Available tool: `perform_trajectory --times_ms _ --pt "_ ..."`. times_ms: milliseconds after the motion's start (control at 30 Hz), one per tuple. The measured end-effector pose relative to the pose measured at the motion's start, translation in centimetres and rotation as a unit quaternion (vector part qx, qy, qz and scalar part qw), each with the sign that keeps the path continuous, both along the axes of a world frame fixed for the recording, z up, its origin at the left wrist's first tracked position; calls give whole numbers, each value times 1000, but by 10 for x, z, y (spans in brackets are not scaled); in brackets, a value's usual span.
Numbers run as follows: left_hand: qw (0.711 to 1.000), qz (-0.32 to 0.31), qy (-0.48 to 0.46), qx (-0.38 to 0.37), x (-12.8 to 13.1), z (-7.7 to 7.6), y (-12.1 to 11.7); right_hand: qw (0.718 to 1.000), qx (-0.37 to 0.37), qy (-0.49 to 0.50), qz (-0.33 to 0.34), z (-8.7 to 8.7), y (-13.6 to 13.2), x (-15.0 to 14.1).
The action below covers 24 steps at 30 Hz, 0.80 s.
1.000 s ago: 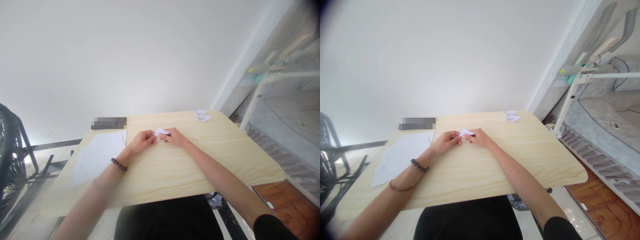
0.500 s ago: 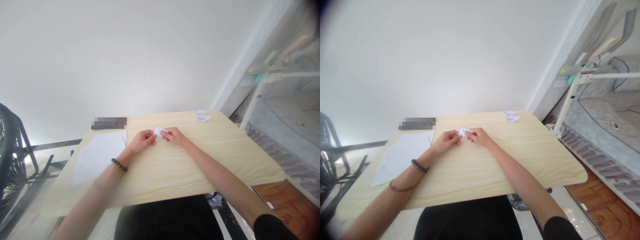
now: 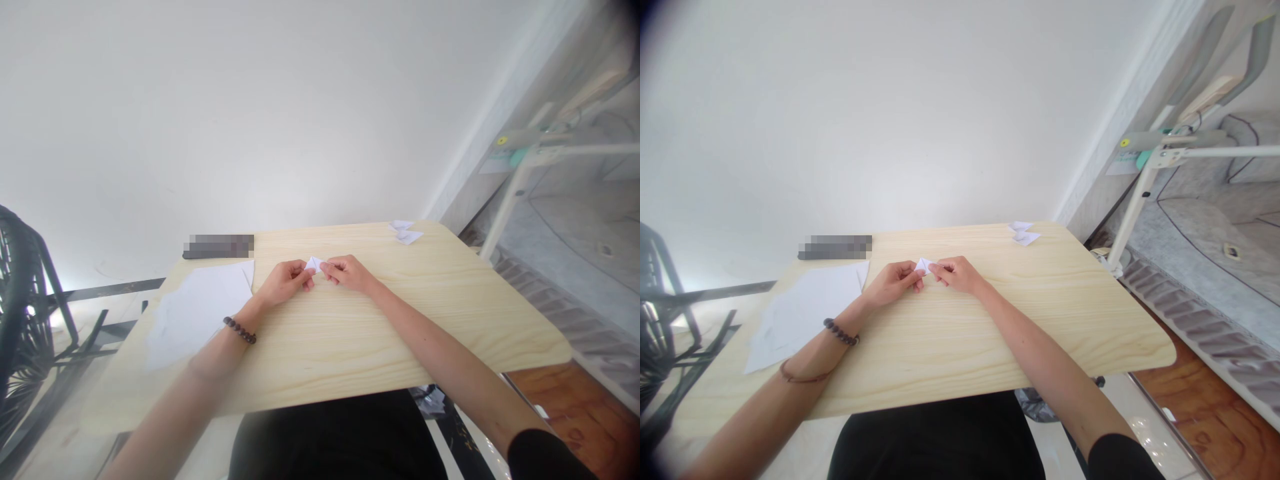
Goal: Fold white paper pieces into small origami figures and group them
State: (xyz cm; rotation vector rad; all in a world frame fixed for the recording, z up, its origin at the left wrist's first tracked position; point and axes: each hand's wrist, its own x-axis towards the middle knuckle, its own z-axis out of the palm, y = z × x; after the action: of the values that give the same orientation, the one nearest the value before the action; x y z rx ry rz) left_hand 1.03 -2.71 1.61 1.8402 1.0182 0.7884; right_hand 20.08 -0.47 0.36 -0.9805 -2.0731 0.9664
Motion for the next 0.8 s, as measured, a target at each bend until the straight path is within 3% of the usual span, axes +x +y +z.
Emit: perform_trajectory --times_ms 433,800 --pt "998 19 34 46 -1 2 1 999 19 -36 14 -2 -1 -1" --pt "1000 20 15 7 -1 -2 4 1000 11 -8 5 0 -1 -1"
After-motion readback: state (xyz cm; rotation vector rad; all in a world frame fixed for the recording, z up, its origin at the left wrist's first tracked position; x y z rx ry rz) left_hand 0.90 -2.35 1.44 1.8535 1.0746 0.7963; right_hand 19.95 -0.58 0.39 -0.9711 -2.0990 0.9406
